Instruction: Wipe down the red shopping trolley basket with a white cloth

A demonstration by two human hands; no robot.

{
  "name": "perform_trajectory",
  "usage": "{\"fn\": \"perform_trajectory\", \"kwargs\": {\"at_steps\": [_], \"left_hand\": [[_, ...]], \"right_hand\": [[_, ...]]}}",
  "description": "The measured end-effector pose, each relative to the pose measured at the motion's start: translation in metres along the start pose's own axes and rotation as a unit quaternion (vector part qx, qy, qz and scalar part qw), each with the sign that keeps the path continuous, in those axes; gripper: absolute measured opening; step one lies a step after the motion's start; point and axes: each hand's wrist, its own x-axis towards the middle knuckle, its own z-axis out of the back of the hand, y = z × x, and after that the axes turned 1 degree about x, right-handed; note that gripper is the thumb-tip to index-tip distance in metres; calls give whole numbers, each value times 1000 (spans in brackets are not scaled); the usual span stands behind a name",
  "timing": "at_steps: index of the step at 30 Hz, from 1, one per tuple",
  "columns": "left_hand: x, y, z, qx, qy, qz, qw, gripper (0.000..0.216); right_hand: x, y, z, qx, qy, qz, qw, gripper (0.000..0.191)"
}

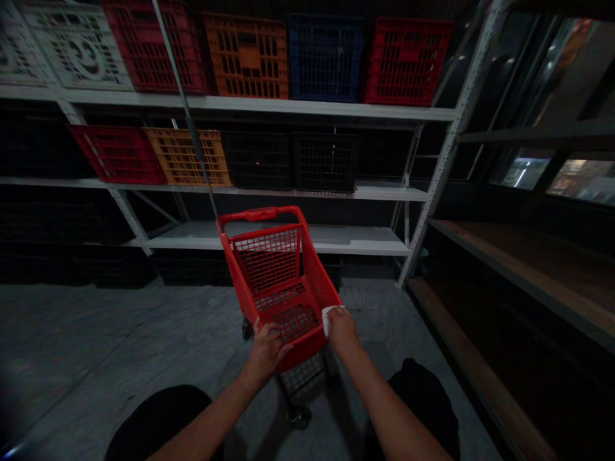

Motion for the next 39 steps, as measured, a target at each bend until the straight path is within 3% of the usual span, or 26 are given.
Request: {"fn": "perform_trajectory", "kwargs": {"at_steps": [6, 9, 14, 17, 23, 29, 33, 36, 39], "left_hand": [[-2, 9, 9, -2, 5, -11, 1000, 24], [-7, 20, 15, 10, 28, -29, 999, 27], [-11, 37, 25, 21, 34, -38, 998, 30], [-11, 42, 29, 26, 40, -47, 998, 30], [-14, 52, 33, 24, 45, -48, 998, 25], [-15, 69, 42, 50, 10, -31, 998, 26], [-13, 81, 57, 97, 38, -42, 994, 28], [-11, 76, 65, 152, 25, -11, 988, 27], [-6, 50, 60, 151, -15, 24, 988, 25]], "right_hand": [[-27, 63, -33, 96, 34, 107, 989, 16], [-23, 57, -27, 91, 49, 110, 989, 17], [0, 10, -1, 36, 48, 66, 996, 19], [7, -3, 6, 14, 58, 58, 996, 18], [-3, 14, 2, -3, 34, 36, 999, 18], [-14, 38, -7, 21, 17, 12, 1000, 18], [-19, 59, -16, 31, 13, 10, 999, 17], [-22, 68, -21, 55, 17, 51, 997, 19], [-24, 73, -26, 57, 32, 121, 991, 18]]}}
